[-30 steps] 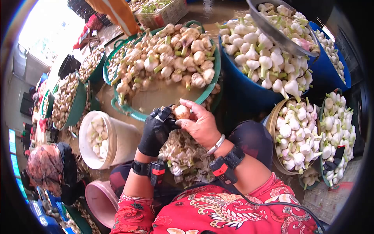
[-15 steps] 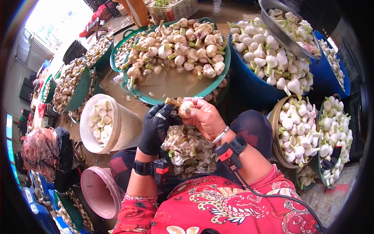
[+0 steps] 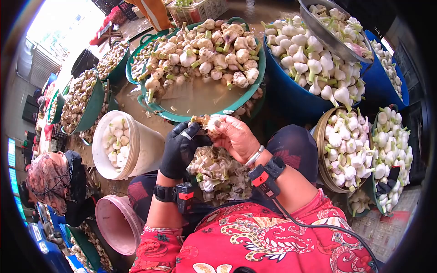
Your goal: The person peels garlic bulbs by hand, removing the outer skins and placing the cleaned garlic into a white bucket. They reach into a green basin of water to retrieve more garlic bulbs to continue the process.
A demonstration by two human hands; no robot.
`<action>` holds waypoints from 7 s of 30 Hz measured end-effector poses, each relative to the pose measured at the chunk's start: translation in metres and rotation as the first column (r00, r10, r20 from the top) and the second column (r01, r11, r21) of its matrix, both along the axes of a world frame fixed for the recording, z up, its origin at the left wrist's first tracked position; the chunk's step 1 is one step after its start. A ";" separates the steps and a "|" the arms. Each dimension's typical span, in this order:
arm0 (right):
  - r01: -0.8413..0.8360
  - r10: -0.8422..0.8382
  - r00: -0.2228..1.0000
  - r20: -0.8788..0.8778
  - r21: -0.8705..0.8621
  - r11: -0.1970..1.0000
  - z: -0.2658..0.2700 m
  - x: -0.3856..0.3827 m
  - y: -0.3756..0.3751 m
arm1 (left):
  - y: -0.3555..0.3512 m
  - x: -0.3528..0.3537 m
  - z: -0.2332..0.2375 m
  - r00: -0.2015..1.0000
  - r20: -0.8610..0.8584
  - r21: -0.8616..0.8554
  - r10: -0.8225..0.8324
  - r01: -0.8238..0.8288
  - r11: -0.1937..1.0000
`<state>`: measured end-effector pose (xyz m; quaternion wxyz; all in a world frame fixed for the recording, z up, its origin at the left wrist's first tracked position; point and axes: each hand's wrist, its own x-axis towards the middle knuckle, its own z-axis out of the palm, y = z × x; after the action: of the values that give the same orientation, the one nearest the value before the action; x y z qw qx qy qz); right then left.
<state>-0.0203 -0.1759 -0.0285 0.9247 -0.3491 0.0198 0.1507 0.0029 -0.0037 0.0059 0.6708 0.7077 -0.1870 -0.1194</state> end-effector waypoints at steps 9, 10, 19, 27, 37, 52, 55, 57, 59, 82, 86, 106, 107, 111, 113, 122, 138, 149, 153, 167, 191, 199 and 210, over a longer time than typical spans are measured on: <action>0.277 -0.169 0.939 0.300 -0.368 0.888 0.002 -0.004 0.014 | -0.003 0.001 -0.004 0.950 -0.306 -0.169 0.055 -0.111 0.979; 0.324 -0.167 0.915 0.368 -0.422 0.846 -0.002 -0.003 0.016 | -0.003 0.001 -0.002 0.950 -0.306 -0.169 0.055 -0.111 0.979; 0.169 -0.169 0.986 0.016 -0.174 0.970 0.000 -0.011 0.024 | -0.005 -0.008 0.004 0.945 -0.310 -0.039 0.106 -0.124 0.991; -0.505 0.493 0.848 -0.192 -0.013 0.863 0.004 -0.004 -0.006 | 0.018 -0.012 0.010 0.981 0.195 0.511 -0.016 -0.088 0.855; -0.433 0.429 0.865 -0.260 0.045 0.900 -0.004 0.002 0.002 | 0.014 -0.027 0.003 0.914 -0.404 -0.209 0.020 -0.114 0.971; 0.356 -0.080 0.896 0.437 -0.599 0.718 0.000 -0.010 0.023 | 0.007 -0.026 -0.007 0.955 -0.245 -0.144 0.168 -0.207 0.968; 0.342 -0.132 0.926 0.354 -0.640 0.688 -0.006 -0.008 0.025 | 0.004 -0.024 -0.002 0.838 -0.533 -0.232 0.119 -0.280 0.932; 0.239 -0.147 0.964 0.224 -0.474 0.848 0.006 -0.013 0.018 | 0.010 -0.024 0.007 0.894 -0.419 -0.052 0.158 -0.197 0.979; -0.247 0.232 0.969 -0.086 -0.251 0.936 0.014 -0.012 0.003 | 0.016 -0.022 0.007 0.996 0.040 0.279 0.077 -0.085 0.956; -0.028 0.032 0.993 -0.113 0.041 0.999 -0.001 0.007 0.016 | 0.021 -0.024 -0.004 0.993 -0.119 0.007 0.000 0.001 1.000; 0.194 -0.180 0.976 0.120 -0.115 0.974 0.003 0.008 0.010 | 0.033 -0.019 -0.017 0.983 -0.050 0.054 0.177 -0.174 0.983; 0.269 0.267 0.866 0.422 -0.845 0.462 0.002 0.000 0.003 | 0.028 -0.025 -0.013 0.921 -0.357 -0.009 0.158 -0.173 0.985; 0.333 0.250 0.833 0.493 -0.808 0.486 0.003 0.002 0.002 | 0.036 -0.022 -0.008 0.922 -0.346 -0.002 0.175 -0.187 0.982; 0.159 0.113 0.956 0.270 -0.804 0.573 0.001 0.011 -0.011 | 0.143 0.011 0.015 0.542 0.832 0.496 -0.119 -0.629 0.598; -0.050 0.336 0.923 0.187 -0.809 0.586 -0.017 0.007 -0.012 | 0.192 0.019 0.043 0.773 0.103 0.141 0.626 -0.635 0.760; 0.055 0.399 0.899 0.181 -0.950 0.307 -0.009 0.008 -0.001 | 0.113 0.115 0.034 0.874 0.483 0.795 0.051 -0.463 0.392; 0.239 -0.056 0.944 0.324 -0.559 0.794 -0.006 0.033 0.007 | 0.052 0.099 0.017 0.999 0.007 0.469 -0.042 0.034 0.883; 0.096 -0.024 0.972 0.233 -0.303 0.948 0.004 0.002 0.012 | 0.018 -0.006 0.010 0.924 -0.353 -0.187 0.143 -0.220 0.957; 0.082 -0.011 0.981 0.196 -0.359 0.930 0.012 0.000 0.005 | 0.003 -0.004 0.008 0.934 -0.333 -0.203 0.130 -0.206 0.957; -0.013 0.013 0.999 0.030 0.001 1.000 0.004 0.003 0.009 | 0.004 -0.007 0.002 0.922 -0.343 -0.136 0.182 -0.240 0.961; -0.351 0.364 0.924 -0.120 0.119 0.929 -0.007 0.004 -0.001 | 0.017 -0.008 -0.014 0.951 -0.249 0.038 0.184 -0.180 0.983; -0.649 0.661 0.747 0.068 0.290 0.703 -0.010 0.003 -0.001 | 0.019 -0.010 -0.016 0.980 0.178 0.348 0.085 -0.143 0.926; 0.128 -0.041 0.969 0.245 -0.352 0.927 -0.018 0.009 0.027 | 0.014 -0.025 -0.001 0.957 -0.248 0.066 0.152 -0.139 0.988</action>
<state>-0.0117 -0.1486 -0.0465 0.8453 -0.5287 -0.0461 0.0620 -0.0222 0.0098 0.0047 0.6790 0.7144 -0.0448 -0.1631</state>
